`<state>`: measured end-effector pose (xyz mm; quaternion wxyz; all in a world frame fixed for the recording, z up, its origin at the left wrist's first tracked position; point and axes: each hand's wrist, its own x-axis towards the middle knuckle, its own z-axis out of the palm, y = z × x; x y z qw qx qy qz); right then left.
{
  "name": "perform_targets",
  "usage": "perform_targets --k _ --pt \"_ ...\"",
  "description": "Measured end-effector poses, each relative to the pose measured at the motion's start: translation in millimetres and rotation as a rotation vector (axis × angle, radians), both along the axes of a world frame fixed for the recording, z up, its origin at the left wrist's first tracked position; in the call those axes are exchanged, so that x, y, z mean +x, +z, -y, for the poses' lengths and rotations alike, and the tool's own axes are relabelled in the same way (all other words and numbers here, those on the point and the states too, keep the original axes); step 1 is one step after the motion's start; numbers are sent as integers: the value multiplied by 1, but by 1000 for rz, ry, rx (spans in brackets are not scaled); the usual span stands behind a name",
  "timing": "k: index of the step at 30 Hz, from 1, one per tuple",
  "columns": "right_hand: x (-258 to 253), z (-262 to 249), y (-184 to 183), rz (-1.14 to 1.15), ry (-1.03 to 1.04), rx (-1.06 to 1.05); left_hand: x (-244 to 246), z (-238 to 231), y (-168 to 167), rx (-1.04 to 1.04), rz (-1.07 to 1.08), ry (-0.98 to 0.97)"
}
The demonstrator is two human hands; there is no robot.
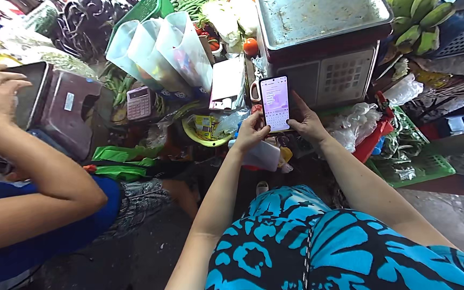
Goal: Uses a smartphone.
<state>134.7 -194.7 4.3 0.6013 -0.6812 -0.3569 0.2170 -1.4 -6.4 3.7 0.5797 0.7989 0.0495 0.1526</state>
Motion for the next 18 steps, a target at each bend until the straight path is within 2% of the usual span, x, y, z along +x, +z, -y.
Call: perform_targets --k 8,15,18 --pt "-3 -1 5 -30 8 19 0 0 2 26 -22 14" --pt "-14 -14 2 126 -229 -161 0 0 0 13 -11 3" --pt "-12 -12 1 105 -189 -138 1 0 -1 20 3 7"
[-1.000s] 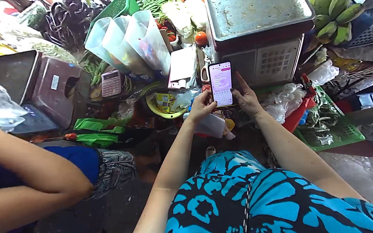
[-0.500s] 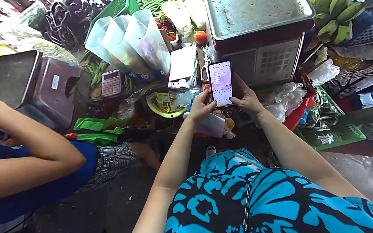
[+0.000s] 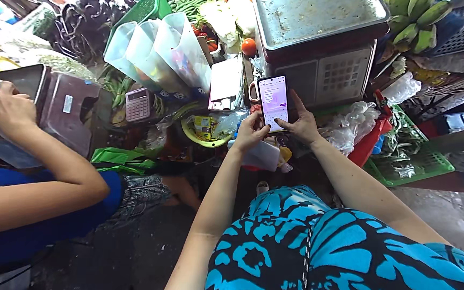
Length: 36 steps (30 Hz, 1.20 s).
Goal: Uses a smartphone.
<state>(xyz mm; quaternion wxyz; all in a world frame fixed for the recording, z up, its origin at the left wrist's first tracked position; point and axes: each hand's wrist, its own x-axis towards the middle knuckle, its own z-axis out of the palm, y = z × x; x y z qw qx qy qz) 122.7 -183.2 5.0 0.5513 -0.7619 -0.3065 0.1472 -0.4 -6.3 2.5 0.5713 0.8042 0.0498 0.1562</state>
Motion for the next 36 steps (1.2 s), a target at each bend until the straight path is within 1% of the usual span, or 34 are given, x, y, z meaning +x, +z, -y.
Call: perform_targets --k 3,5,10,16,21,28,32,34,36 --pt "8 9 -2 -30 141 81 0 0 0 18 9 5" --pt "11 12 -1 -40 179 80 0 0 0 17 13 6" --pt "9 9 -3 4 137 45 1 1 -2 20 10 24" --pt "12 10 -8 -6 155 79 3 8 -1 24 -22 124" --pt "8 8 -6 17 137 72 2 5 -3 18 -9 84" --pt "0 2 -3 126 12 -65 3 7 -2 28 -7 101" --pt "-5 -1 1 109 -50 -104 3 6 0 52 -31 101" --pt "-3 1 0 103 -24 -84 2 6 -1 45 -22 94" --pt "1 3 -3 99 44 -28 1 6 -1 38 -16 91"
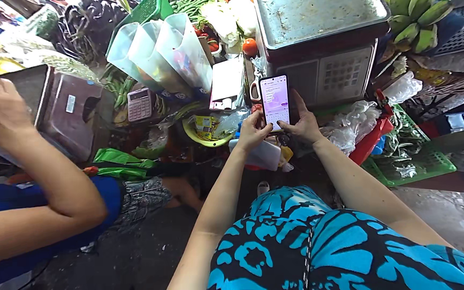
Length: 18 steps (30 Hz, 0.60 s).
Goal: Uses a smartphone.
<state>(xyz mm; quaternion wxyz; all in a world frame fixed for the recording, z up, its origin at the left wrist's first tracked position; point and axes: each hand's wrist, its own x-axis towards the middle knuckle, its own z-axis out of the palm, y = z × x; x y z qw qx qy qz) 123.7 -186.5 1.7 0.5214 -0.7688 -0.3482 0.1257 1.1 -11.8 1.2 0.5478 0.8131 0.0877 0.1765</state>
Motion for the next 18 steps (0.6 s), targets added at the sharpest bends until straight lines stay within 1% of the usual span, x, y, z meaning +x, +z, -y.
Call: perform_targets --k 3,7,12,18 --pt "5 4 -3 12 84 42 0 0 0 -6 9 -10" --pt "5 6 1 -9 99 31 0 0 1 -12 2 -17" --pt "3 5 1 3 63 -10 -1 -1 1 -26 2 -28" --pt "-2 -1 2 -3 -35 -31 -1 -2 0 -4 11 -33"
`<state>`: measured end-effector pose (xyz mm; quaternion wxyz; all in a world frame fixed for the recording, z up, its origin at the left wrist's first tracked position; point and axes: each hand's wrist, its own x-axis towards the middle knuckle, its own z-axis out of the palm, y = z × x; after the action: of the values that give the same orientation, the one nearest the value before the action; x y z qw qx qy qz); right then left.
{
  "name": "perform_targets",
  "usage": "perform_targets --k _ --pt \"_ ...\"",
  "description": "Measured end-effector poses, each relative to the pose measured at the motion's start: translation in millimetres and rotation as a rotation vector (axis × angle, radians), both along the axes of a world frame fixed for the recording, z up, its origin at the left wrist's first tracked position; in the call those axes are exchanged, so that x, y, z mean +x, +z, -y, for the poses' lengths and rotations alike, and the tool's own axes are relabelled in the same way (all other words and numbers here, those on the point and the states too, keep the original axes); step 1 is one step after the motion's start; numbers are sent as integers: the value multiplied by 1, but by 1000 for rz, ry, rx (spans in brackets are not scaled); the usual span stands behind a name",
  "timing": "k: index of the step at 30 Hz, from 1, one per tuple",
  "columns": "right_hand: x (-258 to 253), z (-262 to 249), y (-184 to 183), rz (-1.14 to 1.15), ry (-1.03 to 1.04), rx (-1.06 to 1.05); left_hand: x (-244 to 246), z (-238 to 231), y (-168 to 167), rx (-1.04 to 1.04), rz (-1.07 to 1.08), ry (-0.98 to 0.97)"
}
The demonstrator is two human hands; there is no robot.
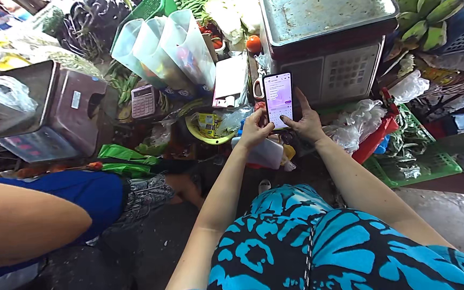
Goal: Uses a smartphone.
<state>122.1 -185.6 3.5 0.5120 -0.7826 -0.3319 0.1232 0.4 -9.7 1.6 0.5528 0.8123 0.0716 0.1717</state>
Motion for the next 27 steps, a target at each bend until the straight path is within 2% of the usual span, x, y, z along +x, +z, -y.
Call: perform_targets --k 5,12,17,27 --pt "5 5 -3 16 103 30 0 -1 -2 3 -5 1" --pt "8 6 -4 50 89 14 3 4 2 -6 -21 39" --pt "8 7 -4 27 105 22 8 11 4 37 -39 135" --pt "5 7 0 -3 100 15 3 2 2 5 -58 4"
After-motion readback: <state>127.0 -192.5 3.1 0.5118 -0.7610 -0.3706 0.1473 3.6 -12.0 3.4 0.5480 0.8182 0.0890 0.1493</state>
